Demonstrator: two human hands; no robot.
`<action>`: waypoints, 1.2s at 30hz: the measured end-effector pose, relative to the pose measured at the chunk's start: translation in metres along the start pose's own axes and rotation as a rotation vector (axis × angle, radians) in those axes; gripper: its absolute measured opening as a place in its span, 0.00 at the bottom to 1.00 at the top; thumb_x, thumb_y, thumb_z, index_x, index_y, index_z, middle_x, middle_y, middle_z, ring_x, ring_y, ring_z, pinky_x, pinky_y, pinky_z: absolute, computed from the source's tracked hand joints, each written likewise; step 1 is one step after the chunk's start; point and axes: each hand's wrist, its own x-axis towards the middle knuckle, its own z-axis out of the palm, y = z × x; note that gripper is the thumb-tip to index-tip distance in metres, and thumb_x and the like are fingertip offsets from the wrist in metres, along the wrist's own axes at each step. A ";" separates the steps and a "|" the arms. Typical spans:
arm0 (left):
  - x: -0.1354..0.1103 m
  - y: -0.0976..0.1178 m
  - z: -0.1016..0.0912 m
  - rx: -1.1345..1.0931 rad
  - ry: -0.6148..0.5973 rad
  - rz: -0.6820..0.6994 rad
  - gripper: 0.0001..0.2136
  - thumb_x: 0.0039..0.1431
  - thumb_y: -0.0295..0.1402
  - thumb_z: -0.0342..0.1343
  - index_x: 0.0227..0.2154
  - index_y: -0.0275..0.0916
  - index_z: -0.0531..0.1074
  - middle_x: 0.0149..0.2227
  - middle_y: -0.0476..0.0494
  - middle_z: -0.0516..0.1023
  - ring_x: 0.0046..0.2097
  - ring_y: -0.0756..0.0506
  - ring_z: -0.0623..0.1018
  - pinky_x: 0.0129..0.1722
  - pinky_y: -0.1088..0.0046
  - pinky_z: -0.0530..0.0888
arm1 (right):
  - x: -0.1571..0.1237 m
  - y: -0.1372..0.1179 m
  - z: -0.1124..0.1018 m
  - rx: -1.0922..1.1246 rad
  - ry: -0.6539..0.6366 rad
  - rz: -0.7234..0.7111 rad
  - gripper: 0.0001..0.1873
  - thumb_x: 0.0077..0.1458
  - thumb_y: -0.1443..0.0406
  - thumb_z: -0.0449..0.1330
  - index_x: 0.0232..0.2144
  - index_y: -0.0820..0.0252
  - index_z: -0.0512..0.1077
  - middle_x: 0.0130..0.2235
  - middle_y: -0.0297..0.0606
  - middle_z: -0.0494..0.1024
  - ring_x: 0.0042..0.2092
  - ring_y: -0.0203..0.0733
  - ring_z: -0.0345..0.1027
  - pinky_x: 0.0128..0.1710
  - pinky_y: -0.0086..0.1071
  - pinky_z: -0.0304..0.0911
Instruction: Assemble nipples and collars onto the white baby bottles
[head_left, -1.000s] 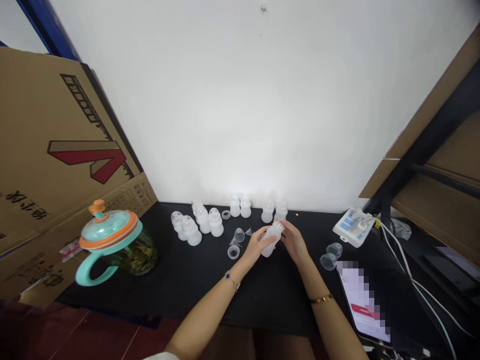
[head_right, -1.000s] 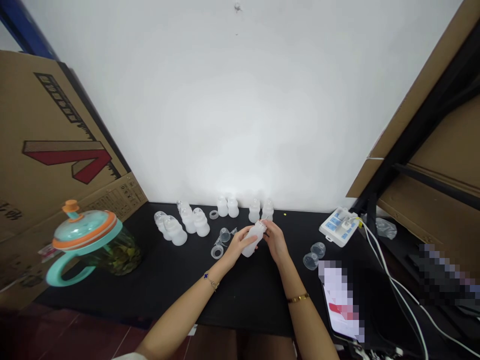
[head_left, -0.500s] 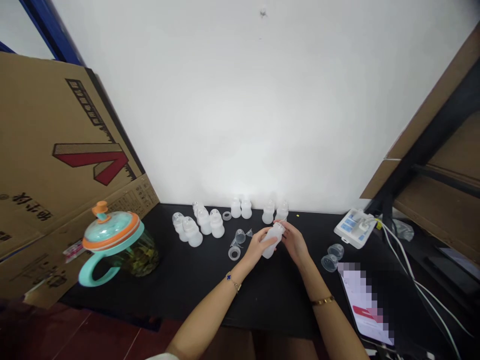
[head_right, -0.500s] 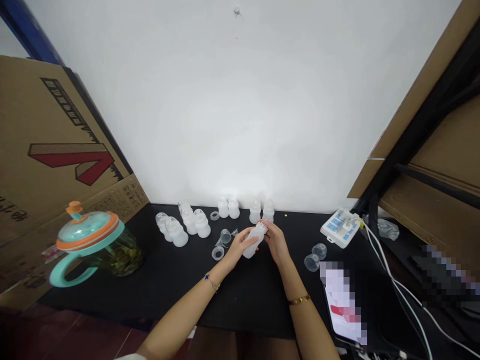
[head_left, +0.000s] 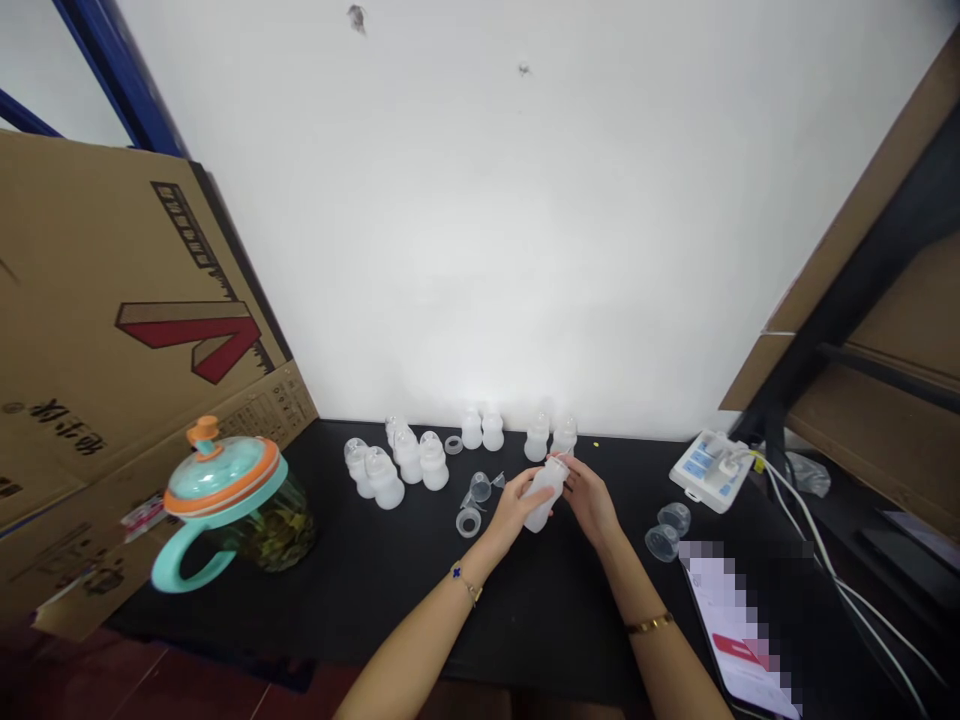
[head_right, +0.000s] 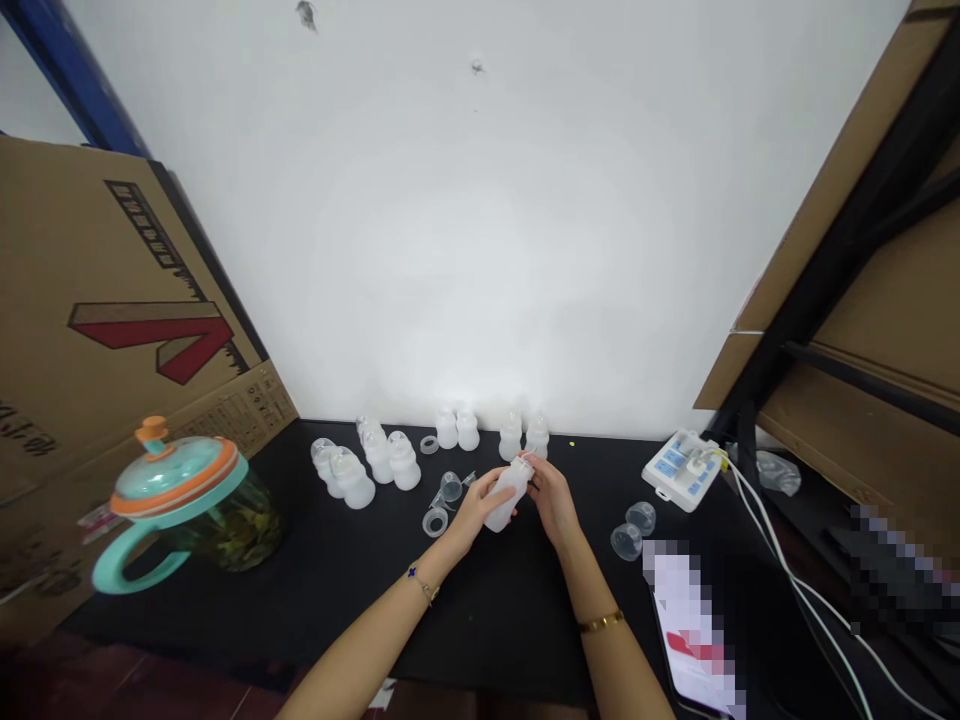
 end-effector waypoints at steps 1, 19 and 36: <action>0.000 0.000 0.000 0.002 -0.007 0.008 0.30 0.46 0.47 0.68 0.49 0.35 0.73 0.37 0.42 0.79 0.30 0.46 0.78 0.32 0.69 0.75 | 0.000 0.000 0.000 -0.003 0.002 -0.001 0.16 0.44 0.54 0.69 0.34 0.56 0.82 0.44 0.42 0.82 0.49 0.53 0.71 0.40 0.36 0.65; 0.000 -0.001 -0.003 -0.036 -0.004 -0.012 0.29 0.48 0.48 0.66 0.51 0.36 0.72 0.39 0.41 0.79 0.28 0.47 0.77 0.27 0.72 0.73 | 0.000 -0.001 0.001 -0.003 -0.021 -0.017 0.16 0.44 0.53 0.70 0.35 0.54 0.82 0.43 0.40 0.82 0.48 0.52 0.71 0.40 0.37 0.64; 0.001 -0.002 -0.005 -0.026 -0.017 -0.032 0.29 0.49 0.48 0.66 0.51 0.37 0.72 0.39 0.41 0.79 0.29 0.47 0.78 0.28 0.72 0.73 | -0.004 -0.003 0.004 -0.011 -0.008 -0.021 0.16 0.43 0.54 0.71 0.34 0.54 0.81 0.42 0.39 0.82 0.47 0.51 0.71 0.40 0.36 0.63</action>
